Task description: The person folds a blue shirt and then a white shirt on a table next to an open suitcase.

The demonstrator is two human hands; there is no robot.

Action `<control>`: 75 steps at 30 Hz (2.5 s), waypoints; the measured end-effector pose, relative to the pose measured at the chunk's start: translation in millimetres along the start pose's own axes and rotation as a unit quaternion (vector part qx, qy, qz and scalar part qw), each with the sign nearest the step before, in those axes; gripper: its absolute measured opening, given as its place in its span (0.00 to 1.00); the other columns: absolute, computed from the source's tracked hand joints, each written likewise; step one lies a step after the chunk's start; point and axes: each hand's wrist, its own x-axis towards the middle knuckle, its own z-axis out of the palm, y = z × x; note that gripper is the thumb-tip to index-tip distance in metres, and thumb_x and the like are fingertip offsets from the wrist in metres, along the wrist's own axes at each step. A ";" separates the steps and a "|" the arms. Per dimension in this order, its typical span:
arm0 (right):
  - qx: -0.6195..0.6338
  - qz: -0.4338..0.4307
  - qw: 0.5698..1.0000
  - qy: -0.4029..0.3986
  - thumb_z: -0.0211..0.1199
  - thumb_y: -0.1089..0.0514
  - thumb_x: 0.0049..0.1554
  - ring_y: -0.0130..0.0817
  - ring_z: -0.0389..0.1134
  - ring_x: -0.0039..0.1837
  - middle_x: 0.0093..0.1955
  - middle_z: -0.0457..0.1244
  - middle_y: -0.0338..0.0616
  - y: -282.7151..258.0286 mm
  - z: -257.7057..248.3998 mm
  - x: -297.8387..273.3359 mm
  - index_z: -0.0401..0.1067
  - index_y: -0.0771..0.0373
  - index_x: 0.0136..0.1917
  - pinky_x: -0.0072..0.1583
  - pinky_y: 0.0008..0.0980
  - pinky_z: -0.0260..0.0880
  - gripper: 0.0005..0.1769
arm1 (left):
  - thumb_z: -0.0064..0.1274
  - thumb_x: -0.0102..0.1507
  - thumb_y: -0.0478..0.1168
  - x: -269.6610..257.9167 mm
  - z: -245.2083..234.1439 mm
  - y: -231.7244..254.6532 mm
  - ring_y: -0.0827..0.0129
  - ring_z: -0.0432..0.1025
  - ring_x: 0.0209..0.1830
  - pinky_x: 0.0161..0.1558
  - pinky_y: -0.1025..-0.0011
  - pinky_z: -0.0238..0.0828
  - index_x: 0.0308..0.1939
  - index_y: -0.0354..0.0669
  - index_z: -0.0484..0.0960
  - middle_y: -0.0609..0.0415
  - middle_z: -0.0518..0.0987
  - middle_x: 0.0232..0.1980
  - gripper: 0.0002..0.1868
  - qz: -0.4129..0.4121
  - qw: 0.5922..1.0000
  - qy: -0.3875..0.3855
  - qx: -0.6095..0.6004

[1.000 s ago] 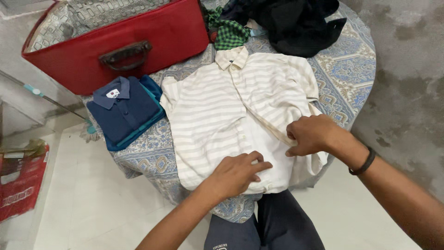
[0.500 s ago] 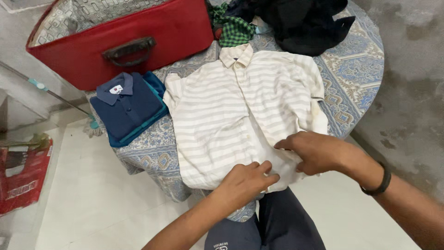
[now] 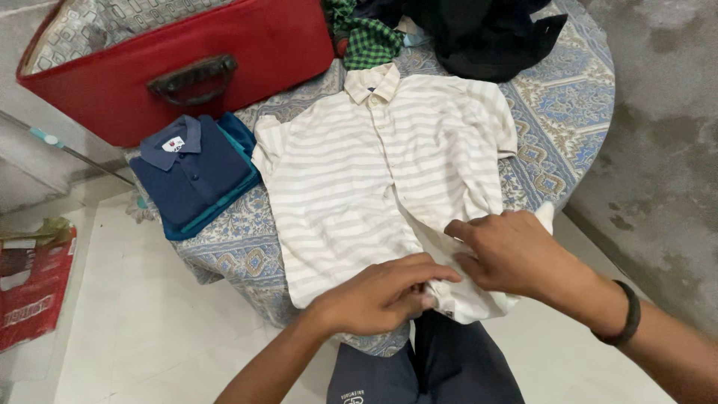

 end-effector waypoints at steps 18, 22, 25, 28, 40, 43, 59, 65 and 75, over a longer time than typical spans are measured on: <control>-0.074 0.084 0.994 0.001 0.59 0.40 0.60 0.46 0.73 0.37 0.29 0.69 0.46 -21.2 10.9 -5.4 0.73 0.50 0.54 0.40 0.46 0.69 0.16 | 0.57 0.65 0.37 -19.5 -15.6 9.0 0.61 0.76 0.46 0.46 0.66 0.70 0.49 0.44 0.83 0.54 0.81 0.46 0.09 0.073 0.989 -0.048 0.118; -0.041 0.059 0.995 -0.074 0.60 0.42 0.57 0.50 0.72 0.38 0.29 0.67 0.49 -22.7 14.8 -10.6 0.71 0.54 0.54 0.42 0.49 0.69 0.19 | 0.56 0.67 0.44 -26.2 3.3 -4.0 0.70 0.75 0.41 0.41 0.72 0.68 0.47 0.42 0.83 0.56 0.80 0.45 0.10 0.008 0.988 -0.149 0.041; 0.104 -0.057 0.981 -0.150 0.65 0.49 0.48 0.52 0.73 0.43 0.39 0.69 0.51 -9.6 17.1 -18.0 0.71 0.56 0.60 0.46 0.51 0.70 0.27 | 0.53 0.70 0.47 -29.0 -0.9 -18.0 0.73 0.73 0.41 0.42 0.74 0.69 0.48 0.38 0.81 0.55 0.78 0.46 0.15 0.012 0.971 -0.208 -0.115; 0.242 -0.205 0.944 -0.091 0.65 0.56 0.47 0.51 0.74 0.48 0.50 0.70 0.48 8.5 17.9 -23.7 0.69 0.59 0.68 0.46 0.49 0.70 0.34 | 0.55 0.69 0.50 -34.4 -20.5 -26.6 0.74 0.71 0.44 0.45 0.73 0.67 0.48 0.33 0.81 0.54 0.78 0.48 0.20 0.021 0.942 -0.190 -0.275; 0.093 0.094 0.990 0.048 0.65 0.55 0.54 0.53 0.72 0.43 0.52 0.66 0.45 -5.6 -5.9 -27.8 0.70 0.57 0.56 0.45 0.50 0.71 0.17 | 0.61 0.51 0.34 -45.3 -42.5 37.8 0.53 0.76 0.45 0.44 0.62 0.72 0.44 0.38 0.74 0.47 0.79 0.46 0.19 0.114 0.988 0.037 0.101; 0.224 0.019 0.969 0.099 0.64 0.56 0.53 0.51 0.73 0.42 0.43 0.69 0.51 -8.9 8.9 -15.9 0.70 0.64 0.53 0.42 0.46 0.70 0.16 | 0.50 0.55 0.24 -27.2 -17.6 33.5 0.51 0.77 0.51 0.49 0.59 0.73 0.51 0.43 0.76 0.48 0.80 0.50 0.21 0.034 0.984 0.050 0.169; 0.198 0.114 0.972 0.044 0.66 0.55 0.48 0.53 0.72 0.47 0.48 0.70 0.46 -50.2 83.8 -48.3 0.72 0.58 0.58 0.45 0.51 0.70 0.23 | 0.58 0.63 0.35 -41.6 115.9 -21.0 0.46 0.72 0.50 0.50 0.54 0.69 0.63 0.39 0.71 0.43 0.74 0.60 0.24 -0.082 0.886 0.403 0.215; 0.233 0.074 0.963 0.112 0.69 0.50 0.48 0.54 0.72 0.46 0.48 0.69 0.52 -65.3 89.5 -66.1 0.69 0.64 0.61 0.45 0.51 0.71 0.30 | 0.59 0.63 0.32 -57.0 152.9 -24.4 0.56 0.73 0.50 0.52 0.59 0.68 0.54 0.42 0.75 0.50 0.78 0.53 0.16 -0.079 0.818 0.522 0.228; 0.322 0.060 0.927 0.184 0.68 0.64 0.46 0.52 0.73 0.51 0.54 0.69 0.50 -85.6 104.2 -88.6 0.68 0.63 0.65 0.50 0.42 0.74 0.32 | 0.66 0.54 0.30 -51.6 221.2 -55.0 0.68 0.70 0.46 0.49 0.71 0.70 0.61 0.36 0.67 0.48 0.72 0.50 0.34 -0.182 0.751 0.592 -0.227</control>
